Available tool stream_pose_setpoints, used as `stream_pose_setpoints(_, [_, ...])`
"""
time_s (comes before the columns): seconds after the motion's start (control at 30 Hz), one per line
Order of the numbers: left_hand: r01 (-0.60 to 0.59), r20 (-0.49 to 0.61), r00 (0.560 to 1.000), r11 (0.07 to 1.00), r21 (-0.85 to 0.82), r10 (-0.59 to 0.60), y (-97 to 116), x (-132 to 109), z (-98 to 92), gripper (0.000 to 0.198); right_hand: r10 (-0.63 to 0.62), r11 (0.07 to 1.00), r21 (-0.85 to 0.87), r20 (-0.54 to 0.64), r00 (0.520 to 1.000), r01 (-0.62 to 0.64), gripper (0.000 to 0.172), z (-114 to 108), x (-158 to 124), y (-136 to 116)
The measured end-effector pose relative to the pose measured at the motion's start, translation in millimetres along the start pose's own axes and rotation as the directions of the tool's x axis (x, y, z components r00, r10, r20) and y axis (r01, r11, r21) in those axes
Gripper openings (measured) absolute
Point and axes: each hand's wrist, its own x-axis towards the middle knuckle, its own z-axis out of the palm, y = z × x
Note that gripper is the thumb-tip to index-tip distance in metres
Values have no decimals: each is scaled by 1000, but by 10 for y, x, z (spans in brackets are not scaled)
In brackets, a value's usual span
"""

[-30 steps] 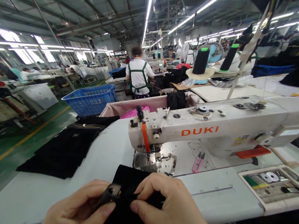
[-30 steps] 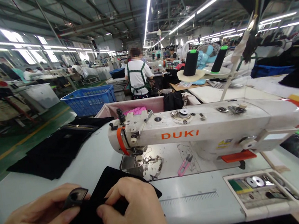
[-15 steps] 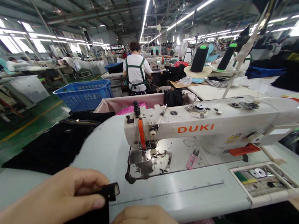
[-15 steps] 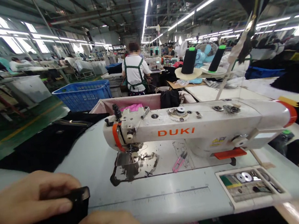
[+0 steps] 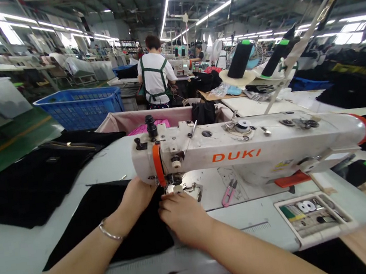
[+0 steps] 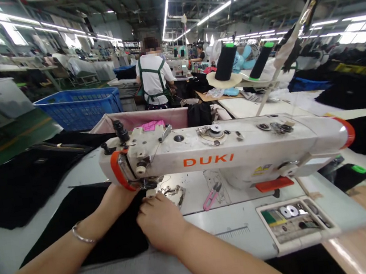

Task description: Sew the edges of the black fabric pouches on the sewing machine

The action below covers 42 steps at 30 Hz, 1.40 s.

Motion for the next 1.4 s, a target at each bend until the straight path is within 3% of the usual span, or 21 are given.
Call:
stream_pose_setpoints(0.1, [-55, 10, 998, 998, -26, 56, 129, -252, 37, 18, -19, 999, 27, -18, 1000, 19, 22, 30, -214, 4])
stream_pose_setpoints(0.2, [-158, 4, 987, 986, -62, 158, 208, -553, -6, 31, 7, 998, 69, -108, 994, 0, 27, 67, -344, -42])
stream_pose_setpoints(0.3, [-245, 12, 969, 965, -88, 247, 205, -698, -63, 40, 12, 994, 110, -149, 989, 4, 28, 75, -354, -67])
stream_pose_setpoints(0.57, [-321, 38, 945, 941, -106, 326, 32, -602, -101, 41, 0, 996, 92, -125, 992, 11, 30, 61, -294, -106])
stream_pose_setpoints(0.87, [-292, 29, 955, 949, -117, 297, 133, -664, -89, 41, 0, 990, 143, -128, 992, 19, 31, 58, -311, -99])
stream_pose_setpoints(1.33, [-239, 71, 964, 954, -181, 255, 153, -654, -169, 39, 57, 984, 169, -20, 998, -53, 26, 9, -294, -134])
stream_pose_setpoints(1.4, [-246, 93, 959, 952, -184, 266, 206, -793, -241, 57, 83, 978, 193, 15, 996, -84, 26, -99, -341, -140])
